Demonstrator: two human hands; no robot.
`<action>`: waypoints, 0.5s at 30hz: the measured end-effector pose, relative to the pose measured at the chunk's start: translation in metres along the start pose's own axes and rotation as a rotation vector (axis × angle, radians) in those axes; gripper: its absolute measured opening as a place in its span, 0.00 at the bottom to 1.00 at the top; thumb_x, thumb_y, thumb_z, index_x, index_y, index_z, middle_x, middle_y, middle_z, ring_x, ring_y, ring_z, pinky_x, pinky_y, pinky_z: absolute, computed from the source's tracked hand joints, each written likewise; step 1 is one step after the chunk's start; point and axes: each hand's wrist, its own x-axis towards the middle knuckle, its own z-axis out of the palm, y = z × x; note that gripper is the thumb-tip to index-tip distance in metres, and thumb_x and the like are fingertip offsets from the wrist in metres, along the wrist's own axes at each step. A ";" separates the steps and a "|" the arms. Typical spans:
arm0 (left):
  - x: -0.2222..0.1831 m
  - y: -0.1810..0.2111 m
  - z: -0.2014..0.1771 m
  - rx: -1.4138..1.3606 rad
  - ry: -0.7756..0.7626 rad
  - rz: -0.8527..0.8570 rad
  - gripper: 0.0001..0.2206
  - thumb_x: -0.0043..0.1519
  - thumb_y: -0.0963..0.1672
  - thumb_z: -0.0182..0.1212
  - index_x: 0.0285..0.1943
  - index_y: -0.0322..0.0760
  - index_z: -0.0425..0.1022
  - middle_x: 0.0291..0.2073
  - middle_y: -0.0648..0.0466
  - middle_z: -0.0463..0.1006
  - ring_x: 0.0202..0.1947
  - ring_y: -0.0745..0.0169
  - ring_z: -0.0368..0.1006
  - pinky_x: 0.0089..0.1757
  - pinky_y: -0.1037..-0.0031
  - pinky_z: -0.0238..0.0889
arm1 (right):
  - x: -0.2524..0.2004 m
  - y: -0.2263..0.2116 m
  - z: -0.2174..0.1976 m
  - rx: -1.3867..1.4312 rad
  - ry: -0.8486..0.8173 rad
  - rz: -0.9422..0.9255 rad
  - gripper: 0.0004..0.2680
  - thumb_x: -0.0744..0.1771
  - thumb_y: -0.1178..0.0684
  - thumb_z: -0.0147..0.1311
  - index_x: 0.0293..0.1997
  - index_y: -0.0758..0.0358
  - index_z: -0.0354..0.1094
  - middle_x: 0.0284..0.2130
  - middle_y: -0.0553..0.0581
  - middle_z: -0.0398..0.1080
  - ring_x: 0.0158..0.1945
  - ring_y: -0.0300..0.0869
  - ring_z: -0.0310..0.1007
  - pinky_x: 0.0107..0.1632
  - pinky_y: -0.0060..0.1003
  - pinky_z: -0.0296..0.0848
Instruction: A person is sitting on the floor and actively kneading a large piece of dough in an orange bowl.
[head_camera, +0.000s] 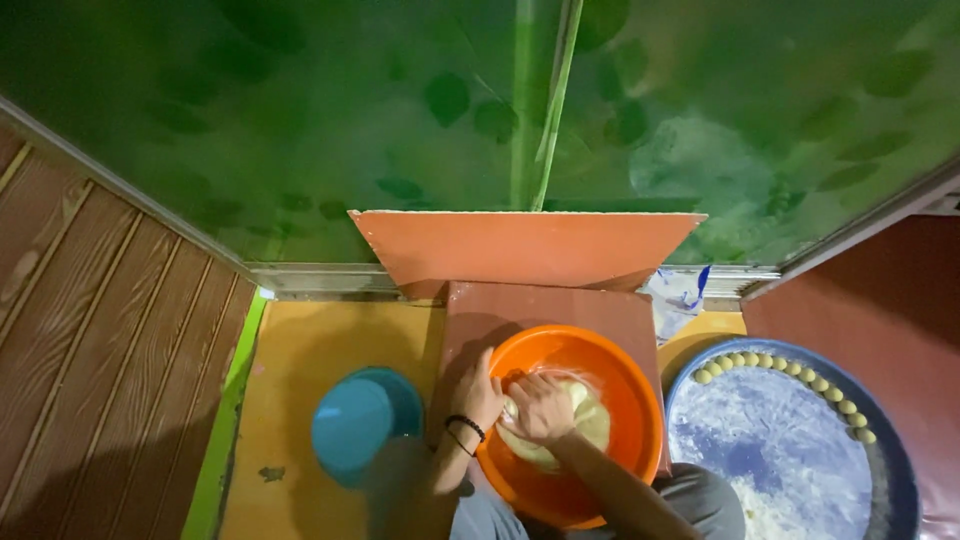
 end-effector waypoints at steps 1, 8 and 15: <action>0.004 -0.003 0.002 -0.018 0.034 0.010 0.28 0.63 0.43 0.53 0.75 0.49 0.57 0.62 0.43 0.71 0.57 0.39 0.73 0.54 0.56 0.70 | -0.001 0.011 0.015 -0.015 0.029 -0.028 0.18 0.66 0.31 0.45 0.34 0.56 0.67 0.29 0.55 0.68 0.34 0.48 0.70 0.42 0.43 0.68; -0.026 -0.001 0.017 -0.156 0.462 0.140 0.26 0.62 0.44 0.59 0.72 0.44 0.63 0.52 0.41 0.69 0.55 0.35 0.72 0.52 0.58 0.71 | 0.006 0.027 0.045 -0.101 0.155 0.155 0.18 0.66 0.30 0.46 0.31 0.54 0.68 0.25 0.54 0.68 0.33 0.50 0.72 0.36 0.45 0.67; -0.070 -0.028 0.055 -0.467 0.283 -0.065 0.28 0.67 0.39 0.50 0.77 0.25 0.47 0.65 0.26 0.60 0.68 0.25 0.57 0.66 0.50 0.54 | 0.019 0.017 0.041 -0.154 -0.051 0.587 0.15 0.65 0.34 0.45 0.31 0.53 0.68 0.27 0.58 0.74 0.38 0.54 0.74 0.41 0.49 0.64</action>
